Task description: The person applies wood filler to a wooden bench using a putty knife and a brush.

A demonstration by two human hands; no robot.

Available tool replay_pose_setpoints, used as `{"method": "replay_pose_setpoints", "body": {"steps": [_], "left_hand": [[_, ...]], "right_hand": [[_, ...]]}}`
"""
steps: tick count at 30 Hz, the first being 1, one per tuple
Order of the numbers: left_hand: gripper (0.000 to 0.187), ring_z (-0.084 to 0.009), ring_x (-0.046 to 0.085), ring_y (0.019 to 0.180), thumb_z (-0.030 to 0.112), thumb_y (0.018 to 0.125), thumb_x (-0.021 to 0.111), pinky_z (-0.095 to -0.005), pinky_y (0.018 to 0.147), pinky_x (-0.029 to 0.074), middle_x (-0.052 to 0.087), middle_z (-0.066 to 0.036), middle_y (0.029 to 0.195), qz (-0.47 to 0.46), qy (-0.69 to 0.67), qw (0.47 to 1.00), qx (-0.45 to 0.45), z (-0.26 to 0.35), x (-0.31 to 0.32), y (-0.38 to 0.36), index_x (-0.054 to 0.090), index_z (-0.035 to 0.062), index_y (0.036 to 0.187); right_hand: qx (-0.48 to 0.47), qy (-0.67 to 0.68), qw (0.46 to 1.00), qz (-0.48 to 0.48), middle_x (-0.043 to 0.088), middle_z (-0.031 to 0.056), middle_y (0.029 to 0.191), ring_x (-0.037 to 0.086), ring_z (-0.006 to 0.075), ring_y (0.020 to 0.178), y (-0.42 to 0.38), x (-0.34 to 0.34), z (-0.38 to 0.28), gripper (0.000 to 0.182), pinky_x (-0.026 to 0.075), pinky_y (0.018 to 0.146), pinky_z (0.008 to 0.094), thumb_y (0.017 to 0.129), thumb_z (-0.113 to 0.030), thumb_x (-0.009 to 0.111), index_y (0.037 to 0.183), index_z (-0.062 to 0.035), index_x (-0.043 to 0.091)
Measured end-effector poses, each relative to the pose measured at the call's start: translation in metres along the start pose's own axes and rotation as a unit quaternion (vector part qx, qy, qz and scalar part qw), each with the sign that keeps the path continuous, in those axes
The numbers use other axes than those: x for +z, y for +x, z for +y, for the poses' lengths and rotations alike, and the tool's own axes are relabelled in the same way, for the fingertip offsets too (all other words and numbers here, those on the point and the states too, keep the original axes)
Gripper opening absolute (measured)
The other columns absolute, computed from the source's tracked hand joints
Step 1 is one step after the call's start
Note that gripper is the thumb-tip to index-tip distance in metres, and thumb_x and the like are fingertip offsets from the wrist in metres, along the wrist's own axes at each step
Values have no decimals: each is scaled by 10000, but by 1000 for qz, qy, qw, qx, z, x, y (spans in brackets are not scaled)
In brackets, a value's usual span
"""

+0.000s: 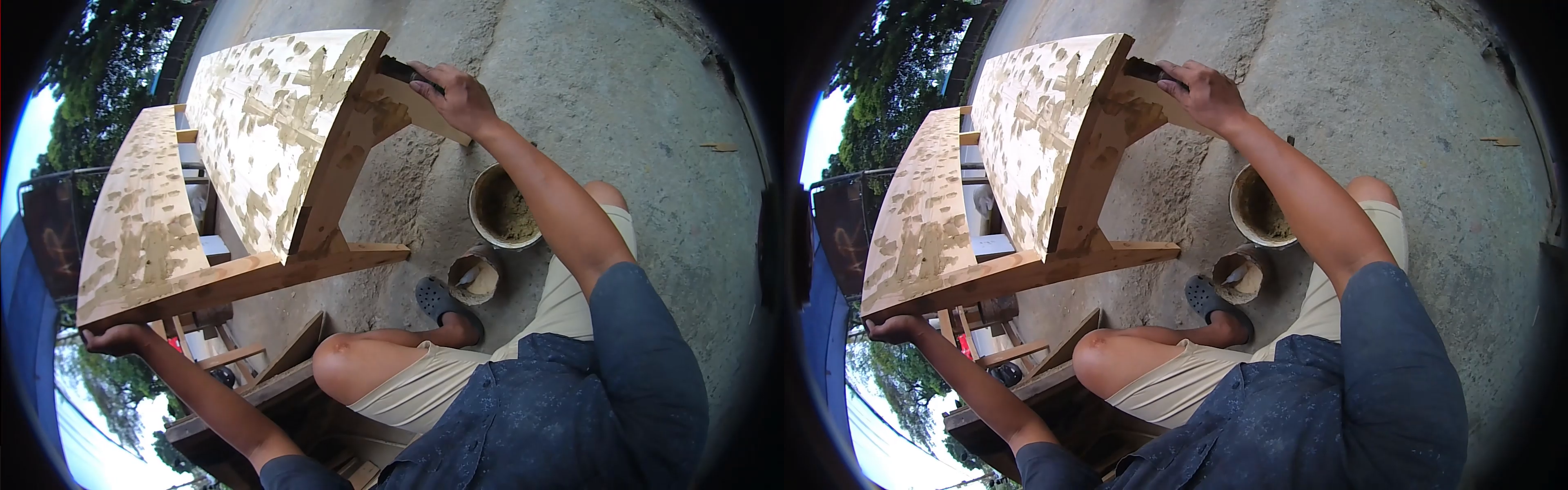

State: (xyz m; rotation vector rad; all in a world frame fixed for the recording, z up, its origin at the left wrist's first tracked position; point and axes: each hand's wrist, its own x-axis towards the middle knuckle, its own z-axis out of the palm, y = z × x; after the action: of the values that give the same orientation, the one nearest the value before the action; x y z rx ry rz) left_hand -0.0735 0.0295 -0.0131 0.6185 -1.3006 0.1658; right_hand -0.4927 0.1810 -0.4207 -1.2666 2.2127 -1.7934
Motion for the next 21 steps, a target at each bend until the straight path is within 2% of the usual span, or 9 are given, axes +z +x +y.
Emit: {"method": "replay_pose_setpoints", "body": {"steps": [4, 5, 7, 8, 11, 15, 18, 20, 21], "left_hand": [[551, -332, 612, 1082, 399, 963, 349, -459, 965, 505, 602, -216, 1197, 26, 19, 999, 21, -4, 0, 3, 554, -51, 1208], [551, -332, 612, 1082, 399, 963, 349, -459, 965, 505, 602, -216, 1197, 27, 18, 999, 21, -3, 0, 2, 554, -51, 1208], [547, -329, 608, 1084, 398, 969, 343, -455, 962, 506, 596, -215, 1199, 10, 13, 1000, 13, 5, 1, -4, 556, -53, 1194], [547, -329, 608, 1084, 398, 969, 343, -455, 962, 506, 596, -215, 1199, 9, 16, 1000, 14, 2, 0, -1, 556, -53, 1194], [552, -324, 600, 1099, 404, 976, 335, -451, 962, 505, 592, -216, 1203, -18, -22, 1000, 6, -8, -3, 7, 562, -56, 1181], [551, -322, 607, 1080, 404, 977, 335, -449, 953, 509, 599, -216, 1193, 11, 30, 999, 33, -4, -3, 4, 571, -53, 1173], [544, -323, 614, 1065, 399, 975, 340, -448, 942, 514, 602, -213, 1186, 18, 36, 998, 40, -7, -3, 4, 575, -51, 1171], [540, -324, 614, 1062, 395, 974, 343, -447, 938, 517, 602, -212, 1187, 15, 22, 999, 35, -8, -3, 5, 576, -50, 1172], [535, -324, 612, 1067, 391, 972, 347, -447, 937, 517, 601, -212, 1191, 14, 9, 1000, 26, -7, -2, 4, 577, -49, 1173]], "right_hand": [[55, -29, 998, -16, 657, 105, 986, 655, 322, 923, -12, 1, 12, 387, 529, 800, 414, 973, -438, 565, 1292, -232, 641], [54, -30, 998, -15, 657, 105, 986, 655, 322, 923, -11, 3, 15, 387, 529, 800, 414, 973, -438, 565, 1292, -232, 641], [2, 33, 998, 57, 665, 106, 986, 654, 318, 935, -10, 4, 12, 386, 523, 807, 400, 970, -445, 567, 1273, -221, 652], [3, 35, 998, 56, 665, 106, 986, 654, 318, 935, -7, 7, 11, 386, 523, 807, 400, 970, -445, 567, 1273, -221, 652], [-31, 65, 997, 13, 673, 100, 988, 655, 316, 942, 14, 20, 18, 389, 523, 802, 401, 961, -464, 576, 1240, -210, 672], [-29, 31, 999, -33, 671, 102, 981, 655, 316, 944, 9, 10, 31, 388, 523, 799, 406, 959, -467, 577, 1233, -209, 675], [17, -33, 996, -81, 672, 106, 992, 656, 316, 952, 5, -11, 23, 395, 523, 803, 414, 955, -478, 575, 1229, -213, 676], [-15, 17, 999, 24, 675, 103, 1002, 658, 314, 966, 9, -10, 12, 401, 526, 805, 427, 956, -492, 564, 1230, -221, 678], [-14, 19, 999, 25, 675, 103, 1002, 658, 314, 966, 11, -6, 8, 401, 526, 805, 427, 956, -492, 564, 1230, -221, 678]]}}
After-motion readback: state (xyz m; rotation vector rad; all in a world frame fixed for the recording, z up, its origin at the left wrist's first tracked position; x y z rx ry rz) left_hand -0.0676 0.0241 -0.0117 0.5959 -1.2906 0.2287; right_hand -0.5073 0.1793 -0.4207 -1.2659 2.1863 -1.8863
